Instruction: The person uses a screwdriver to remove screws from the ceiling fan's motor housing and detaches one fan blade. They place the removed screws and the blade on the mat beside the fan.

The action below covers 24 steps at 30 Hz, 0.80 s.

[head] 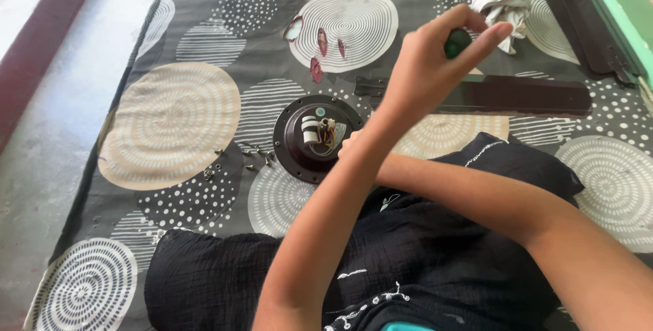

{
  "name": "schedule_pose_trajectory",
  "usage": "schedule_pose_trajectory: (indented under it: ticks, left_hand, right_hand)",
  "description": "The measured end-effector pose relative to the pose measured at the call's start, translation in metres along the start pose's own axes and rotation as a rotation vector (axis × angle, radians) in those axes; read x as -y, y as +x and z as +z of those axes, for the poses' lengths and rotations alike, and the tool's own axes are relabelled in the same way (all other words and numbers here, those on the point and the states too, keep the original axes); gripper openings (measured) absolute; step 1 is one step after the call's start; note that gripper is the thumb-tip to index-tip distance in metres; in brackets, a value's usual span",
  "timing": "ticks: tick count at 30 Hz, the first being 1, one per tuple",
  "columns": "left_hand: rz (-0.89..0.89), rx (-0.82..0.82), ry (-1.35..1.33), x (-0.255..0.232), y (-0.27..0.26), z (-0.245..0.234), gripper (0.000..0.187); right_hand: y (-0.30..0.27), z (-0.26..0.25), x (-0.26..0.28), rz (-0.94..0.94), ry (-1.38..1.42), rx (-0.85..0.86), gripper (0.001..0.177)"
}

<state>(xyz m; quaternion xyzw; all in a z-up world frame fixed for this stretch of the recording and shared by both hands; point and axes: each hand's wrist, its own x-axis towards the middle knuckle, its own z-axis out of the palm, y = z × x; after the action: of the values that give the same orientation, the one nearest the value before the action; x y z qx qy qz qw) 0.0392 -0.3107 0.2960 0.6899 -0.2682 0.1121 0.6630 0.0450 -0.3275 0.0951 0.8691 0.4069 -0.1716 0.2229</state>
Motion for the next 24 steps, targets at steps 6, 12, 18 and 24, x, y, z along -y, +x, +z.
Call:
schedule_pose_trajectory:
  ticks: [6,12,18,24]
  left_hand:
    - [0.292,-0.088,0.061,0.012,-0.017,0.022,0.027]
    - [0.378,-0.172,0.070,0.016,-0.017,0.005,0.025]
    - [0.335,-0.367,0.227,0.013,-0.021,-0.003,0.029]
    - [0.346,-0.357,0.377,0.016,-0.028,0.019,0.027]
  right_hand:
    - [-0.071,-0.052,0.000,-0.295,0.244,-0.626,0.028]
    - [-0.160,-0.055,-0.042,-0.271,0.805,-0.213,0.037]
    - [-0.217,-0.082,-0.073,0.096,1.166,-1.056,0.024]
    - [-0.207,-0.120,-0.064,-0.205,1.456,-1.427,0.038]
